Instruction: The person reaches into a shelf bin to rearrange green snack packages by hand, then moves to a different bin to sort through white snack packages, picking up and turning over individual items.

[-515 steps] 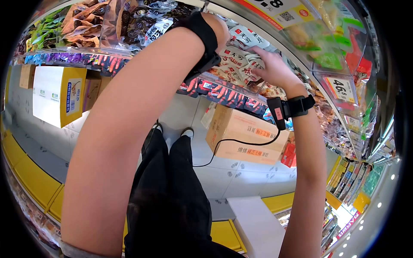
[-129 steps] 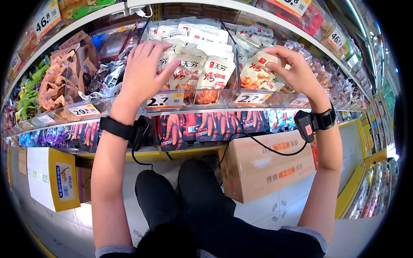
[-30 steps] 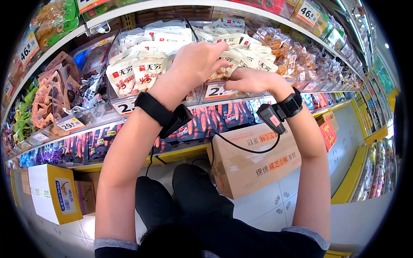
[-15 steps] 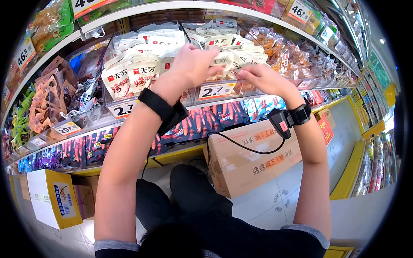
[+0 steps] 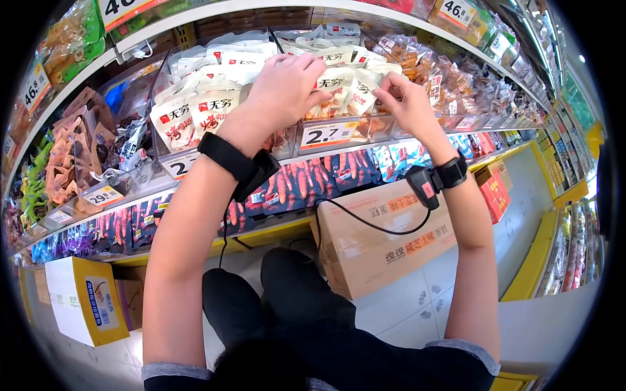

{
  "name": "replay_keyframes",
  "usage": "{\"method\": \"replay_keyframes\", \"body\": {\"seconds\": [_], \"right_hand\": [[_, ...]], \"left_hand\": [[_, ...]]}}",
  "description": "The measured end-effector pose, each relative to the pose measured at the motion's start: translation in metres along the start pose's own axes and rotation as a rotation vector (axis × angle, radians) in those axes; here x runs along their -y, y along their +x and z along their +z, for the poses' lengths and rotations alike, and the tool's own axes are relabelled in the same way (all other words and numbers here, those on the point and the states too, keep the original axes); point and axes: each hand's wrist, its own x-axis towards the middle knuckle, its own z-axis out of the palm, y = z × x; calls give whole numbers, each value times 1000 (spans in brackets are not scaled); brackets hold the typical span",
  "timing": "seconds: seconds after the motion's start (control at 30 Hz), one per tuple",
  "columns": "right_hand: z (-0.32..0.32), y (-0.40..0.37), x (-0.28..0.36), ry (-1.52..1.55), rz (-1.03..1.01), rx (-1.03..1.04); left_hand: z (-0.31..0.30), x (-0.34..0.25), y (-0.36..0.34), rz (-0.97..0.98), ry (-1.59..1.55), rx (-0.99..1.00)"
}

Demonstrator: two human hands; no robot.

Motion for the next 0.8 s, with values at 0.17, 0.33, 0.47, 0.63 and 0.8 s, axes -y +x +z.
{"method": "replay_keyframes", "body": {"seconds": [0.17, 0.33, 0.47, 0.63, 0.8], "right_hand": [[-22, 21, -15, -29, -63, 113], [-31, 34, -20, -145, -326, 282], [-23, 19, -12, -134, -318, 274], [-19, 5, -7, -287, -300, 4], [3, 9, 0, -453, -369, -93]], "left_hand": [[-10, -1, 2, -110, 62, 169], [6, 0, 1, -129, 106, 104], [13, 6, 0, -70, 281, 110], [12, 0, -3, -33, 361, -33], [9, -21, 4, -73, 169, 28]]}}
